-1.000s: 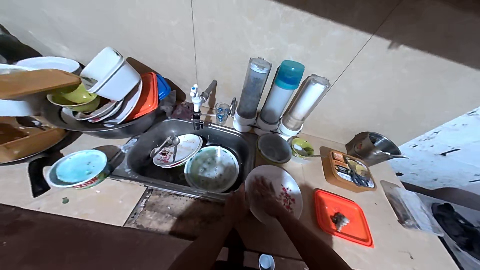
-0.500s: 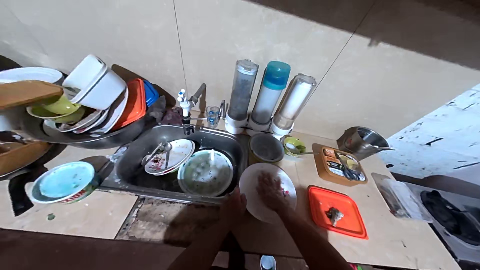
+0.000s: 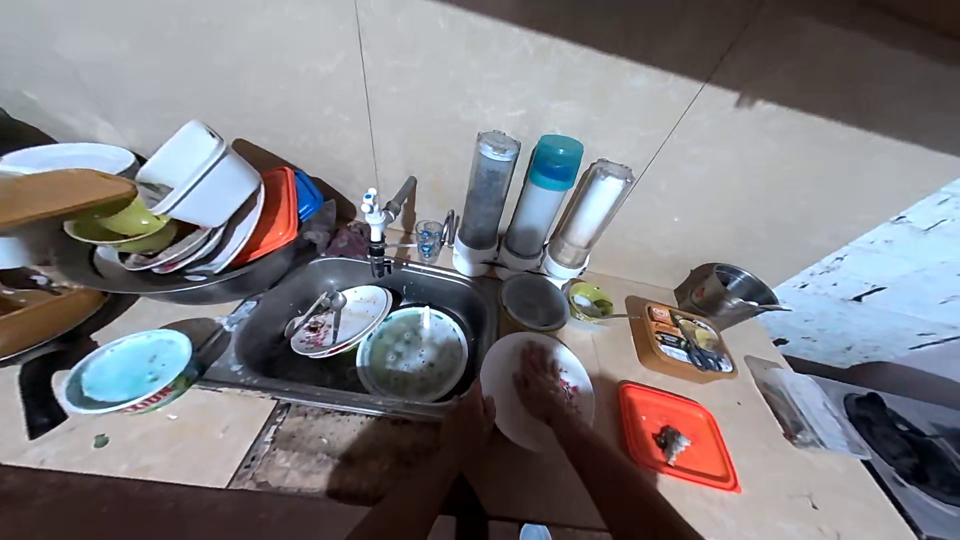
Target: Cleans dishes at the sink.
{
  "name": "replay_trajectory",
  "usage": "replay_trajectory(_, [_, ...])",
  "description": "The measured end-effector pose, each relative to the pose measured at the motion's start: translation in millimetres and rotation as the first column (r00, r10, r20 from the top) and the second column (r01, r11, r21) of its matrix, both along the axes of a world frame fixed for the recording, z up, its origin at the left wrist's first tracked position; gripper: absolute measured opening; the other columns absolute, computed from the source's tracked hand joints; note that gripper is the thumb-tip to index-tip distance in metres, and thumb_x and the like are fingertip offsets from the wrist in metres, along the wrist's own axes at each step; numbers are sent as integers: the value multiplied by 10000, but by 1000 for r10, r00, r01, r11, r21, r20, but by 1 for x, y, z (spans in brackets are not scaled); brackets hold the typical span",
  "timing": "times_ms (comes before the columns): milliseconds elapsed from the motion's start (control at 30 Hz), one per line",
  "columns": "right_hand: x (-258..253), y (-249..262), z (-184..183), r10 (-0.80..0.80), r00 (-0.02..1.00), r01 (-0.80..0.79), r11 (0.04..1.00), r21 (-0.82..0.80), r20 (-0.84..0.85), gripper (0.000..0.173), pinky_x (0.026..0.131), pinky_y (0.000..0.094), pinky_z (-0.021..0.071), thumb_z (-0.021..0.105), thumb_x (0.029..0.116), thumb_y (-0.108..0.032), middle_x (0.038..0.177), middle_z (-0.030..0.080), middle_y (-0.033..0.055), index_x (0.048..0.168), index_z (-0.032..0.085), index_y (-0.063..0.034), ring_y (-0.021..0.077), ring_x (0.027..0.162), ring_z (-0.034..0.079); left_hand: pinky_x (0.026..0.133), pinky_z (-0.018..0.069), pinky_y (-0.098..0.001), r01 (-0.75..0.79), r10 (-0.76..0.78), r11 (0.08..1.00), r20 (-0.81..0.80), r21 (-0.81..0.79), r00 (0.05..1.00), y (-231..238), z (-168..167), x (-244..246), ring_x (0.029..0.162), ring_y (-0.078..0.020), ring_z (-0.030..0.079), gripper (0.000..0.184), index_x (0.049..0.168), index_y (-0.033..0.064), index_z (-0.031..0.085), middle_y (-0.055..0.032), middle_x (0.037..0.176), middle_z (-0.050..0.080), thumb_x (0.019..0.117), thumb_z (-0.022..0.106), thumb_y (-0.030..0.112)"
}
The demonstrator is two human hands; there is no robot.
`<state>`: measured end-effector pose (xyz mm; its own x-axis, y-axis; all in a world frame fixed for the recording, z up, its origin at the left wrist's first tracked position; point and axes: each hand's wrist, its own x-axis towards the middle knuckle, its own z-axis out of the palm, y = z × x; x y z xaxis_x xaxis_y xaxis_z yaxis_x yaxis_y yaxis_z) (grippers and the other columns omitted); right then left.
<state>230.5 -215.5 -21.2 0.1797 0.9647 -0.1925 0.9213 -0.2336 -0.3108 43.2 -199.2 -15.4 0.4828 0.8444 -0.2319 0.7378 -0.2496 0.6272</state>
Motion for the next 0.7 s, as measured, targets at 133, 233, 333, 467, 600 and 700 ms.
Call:
replay_trajectory(133, [-41, -23, -10, 180, 977, -164, 977, 134, -117, 551, 1261, 592, 49, 325, 1091, -297, 1686, 238, 127, 1597, 337, -80, 335, 1578, 123, 1008, 492, -573, -11, 11, 1000, -2, 7, 1000, 2, -5, -2, 1178, -439, 637, 523, 1548, 55, 403, -244, 1235, 680, 1096, 395, 320])
replay_trajectory(233, [-6, -28, -18, 31, 999, -36, 988, 148, 34, 610, 1251, 625, 32, 346, 1088, -380, 1696, 217, 111, 1613, 289, -75, 315, 1583, 109, 1025, 478, -567, 16, -16, 1000, 17, 14, 1000, 5, -7, -2, 1176, -433, 637, 532, 1551, 43, 399, -243, 1215, 688, 1103, 372, 328])
replay_trajectory(333, [15, -4, -17, -187, 974, 172, 978, 119, 130, 709, 1233, 643, -33, 329, 1078, -452, 1717, 53, 151, 1642, 132, -70, 346, 1585, -28, 1043, 473, -552, 18, -18, 1000, 5, 2, 1000, 5, -3, -3, 1186, -423, 635, 525, 1555, 44, 390, -238, 1218, 688, 1108, 366, 320])
replay_trajectory(467, [-11, 6, -18, 79, 997, -80, 980, 180, 12, 617, 1261, 593, 46, 316, 1095, -369, 1693, 191, 163, 1615, 255, -43, 352, 1579, 102, 1020, 490, -566, -4, 4, 1000, -23, 1, 1000, 4, -4, 0, 1186, -427, 638, 516, 1533, 56, 424, -241, 1227, 683, 1105, 369, 338])
replay_trajectory(600, [2, 0, -17, 198, 980, -201, 966, 164, 36, 571, 1242, 645, 0, 329, 1099, -354, 1697, 224, 85, 1618, 300, -119, 292, 1584, 118, 1017, 490, -574, 6, -6, 1000, -18, 17, 1000, 4, -7, -2, 1187, -435, 634, 529, 1538, 55, 421, -245, 1229, 682, 1103, 364, 350])
replay_trajectory(700, [11, 10, -9, -50, 994, 43, 996, 77, 99, 666, 1212, 687, -46, 317, 1087, -410, 1718, 80, 139, 1645, 149, -87, 360, 1584, -12, 1009, 494, -571, 2, -2, 999, -5, 35, 1000, 4, -8, -2, 1170, -437, 641, 522, 1525, 42, 436, -247, 1197, 691, 1100, 363, 336])
